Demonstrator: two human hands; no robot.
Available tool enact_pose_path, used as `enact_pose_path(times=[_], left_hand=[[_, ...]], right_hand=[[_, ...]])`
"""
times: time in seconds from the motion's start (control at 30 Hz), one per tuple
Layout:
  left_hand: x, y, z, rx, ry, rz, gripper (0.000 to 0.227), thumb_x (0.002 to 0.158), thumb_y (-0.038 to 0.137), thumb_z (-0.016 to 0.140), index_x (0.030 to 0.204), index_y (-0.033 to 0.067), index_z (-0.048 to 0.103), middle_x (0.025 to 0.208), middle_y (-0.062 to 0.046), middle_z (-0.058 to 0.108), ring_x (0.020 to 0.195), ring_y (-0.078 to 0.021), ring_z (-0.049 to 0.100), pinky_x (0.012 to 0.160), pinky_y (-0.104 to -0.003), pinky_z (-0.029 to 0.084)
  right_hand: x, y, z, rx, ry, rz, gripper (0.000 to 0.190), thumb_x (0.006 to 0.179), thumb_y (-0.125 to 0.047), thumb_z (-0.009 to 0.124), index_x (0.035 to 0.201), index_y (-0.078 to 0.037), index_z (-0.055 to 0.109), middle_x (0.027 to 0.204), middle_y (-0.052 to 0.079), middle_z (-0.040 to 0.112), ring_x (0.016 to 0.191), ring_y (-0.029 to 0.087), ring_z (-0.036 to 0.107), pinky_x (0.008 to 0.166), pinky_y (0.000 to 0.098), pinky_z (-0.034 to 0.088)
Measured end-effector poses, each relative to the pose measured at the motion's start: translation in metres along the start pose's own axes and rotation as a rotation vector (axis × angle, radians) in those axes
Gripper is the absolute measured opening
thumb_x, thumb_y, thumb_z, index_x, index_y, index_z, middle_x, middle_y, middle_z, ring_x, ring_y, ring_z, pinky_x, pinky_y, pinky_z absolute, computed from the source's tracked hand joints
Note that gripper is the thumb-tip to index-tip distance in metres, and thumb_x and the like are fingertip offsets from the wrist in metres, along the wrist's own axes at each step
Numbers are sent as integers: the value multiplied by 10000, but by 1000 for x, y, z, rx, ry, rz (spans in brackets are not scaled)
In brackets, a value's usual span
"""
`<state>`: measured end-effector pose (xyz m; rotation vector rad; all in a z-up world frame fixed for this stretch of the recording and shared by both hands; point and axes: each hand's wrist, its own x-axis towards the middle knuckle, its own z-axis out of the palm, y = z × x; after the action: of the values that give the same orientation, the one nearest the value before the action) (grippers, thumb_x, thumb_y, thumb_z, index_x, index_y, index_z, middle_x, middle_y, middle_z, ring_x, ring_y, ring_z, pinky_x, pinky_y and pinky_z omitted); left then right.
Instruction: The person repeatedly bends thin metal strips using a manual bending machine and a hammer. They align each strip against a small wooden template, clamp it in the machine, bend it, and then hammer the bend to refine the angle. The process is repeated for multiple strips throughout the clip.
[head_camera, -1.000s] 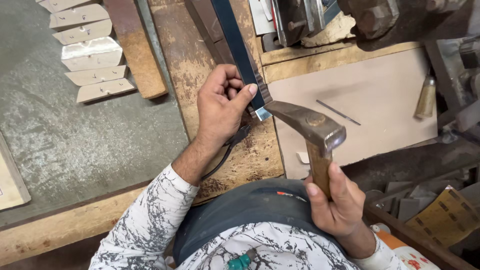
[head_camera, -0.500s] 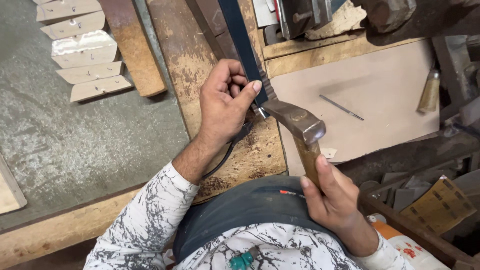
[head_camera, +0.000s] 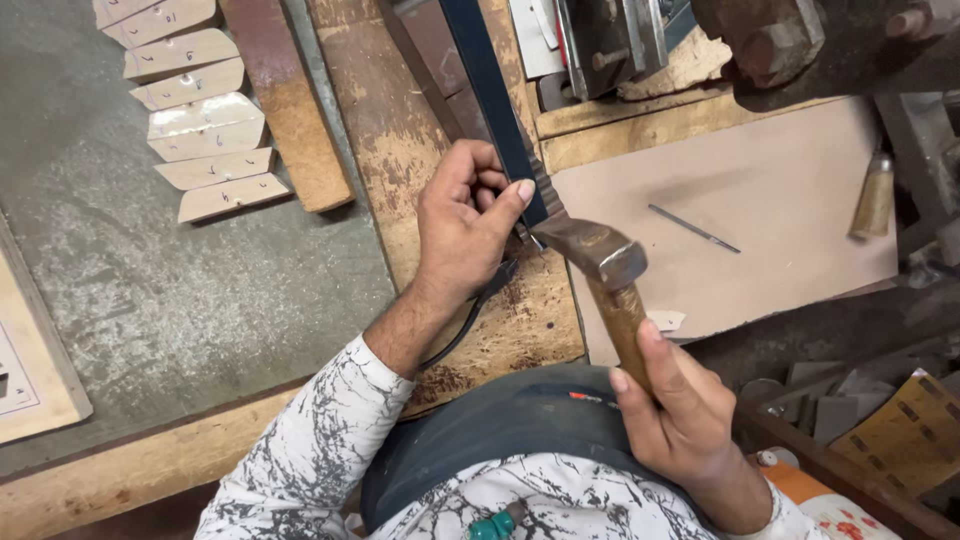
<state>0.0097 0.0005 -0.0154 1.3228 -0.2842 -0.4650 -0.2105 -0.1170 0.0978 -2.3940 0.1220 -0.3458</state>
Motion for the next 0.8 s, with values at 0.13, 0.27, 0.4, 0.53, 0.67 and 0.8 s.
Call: enact_pose_path(times=[0.13,0.27,0.4,0.53,0.67,0.8], left_hand=[[1,-1,-1,-1,1,13,203,940,1,729,1049,60,569,917,35,569,735,21,454,624,-145,456],[-5,-8,1,-28,9,12,201,954,4,730,1065,60,572,915,38,572,762,17,470,646,-151,448],[-1,-5,0,-29,9,23,213,952,6,738,1055,60,560,935,42,557,765,13,433,651,-155,423],[1,-6,1,-63,-4,49,210,956,6,726,1082,57,566,937,38,588,773,9,472,654,-161,440],[-7,-7,1,-32,-17,40,188,968,8,722,1077,56,576,942,35,597,775,7,493,651,-164,457],[-1,-5,1,-29,-12,50,200,960,3,722,1074,57,567,935,34,605,774,8,492,659,-160,456]], right_hand=[[1,-2,-4,72,78,-108,605,945,41,655,1482,65,377,1033,209,696,800,167,688,719,304,580],[7,1,-2,-59,-35,-77,593,938,36,700,1477,51,454,1035,254,679,839,259,689,738,325,566],[9,-3,-3,-6,11,-39,594,923,53,680,1473,53,456,1051,257,692,801,217,705,712,300,568],[1,-2,-10,113,55,-102,606,972,56,642,1499,51,344,1015,155,701,768,143,664,733,276,564],[4,5,0,-3,19,-47,585,954,58,662,1490,67,429,1049,252,687,764,203,669,706,302,553],[2,2,-9,20,24,3,596,934,51,666,1487,60,444,981,205,696,717,187,671,670,288,554]])
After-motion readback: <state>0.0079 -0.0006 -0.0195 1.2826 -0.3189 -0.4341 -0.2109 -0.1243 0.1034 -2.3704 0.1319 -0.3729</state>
